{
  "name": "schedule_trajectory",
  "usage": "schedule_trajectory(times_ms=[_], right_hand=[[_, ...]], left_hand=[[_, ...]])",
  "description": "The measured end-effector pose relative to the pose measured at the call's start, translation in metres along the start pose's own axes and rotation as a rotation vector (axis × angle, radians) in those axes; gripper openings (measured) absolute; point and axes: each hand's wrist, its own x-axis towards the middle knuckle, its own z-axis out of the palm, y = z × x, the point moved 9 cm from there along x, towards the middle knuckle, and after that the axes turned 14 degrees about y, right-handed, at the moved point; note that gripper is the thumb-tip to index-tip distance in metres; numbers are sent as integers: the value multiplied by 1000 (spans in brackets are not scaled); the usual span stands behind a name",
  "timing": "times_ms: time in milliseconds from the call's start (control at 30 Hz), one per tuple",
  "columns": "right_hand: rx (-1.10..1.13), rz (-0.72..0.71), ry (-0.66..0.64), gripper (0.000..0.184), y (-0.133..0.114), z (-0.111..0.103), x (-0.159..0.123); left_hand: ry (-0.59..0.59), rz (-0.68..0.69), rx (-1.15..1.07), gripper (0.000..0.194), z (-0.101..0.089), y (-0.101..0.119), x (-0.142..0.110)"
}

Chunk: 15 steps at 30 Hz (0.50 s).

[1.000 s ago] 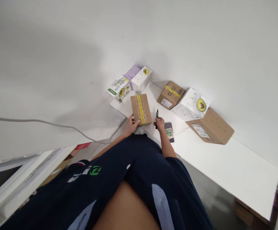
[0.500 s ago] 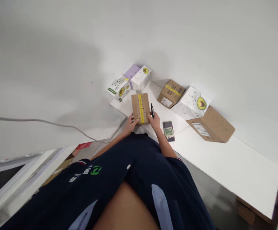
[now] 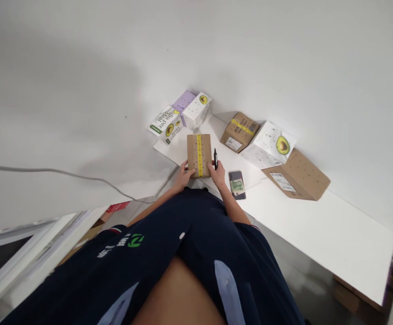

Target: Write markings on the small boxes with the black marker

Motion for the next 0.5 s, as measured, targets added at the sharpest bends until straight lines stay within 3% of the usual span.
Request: schedule_trajectory(times_ms=[500], right_hand=[[3, 49, 12, 43, 10, -12, -15]], left_hand=[[-2, 44, 64, 64, 0, -7, -10]])
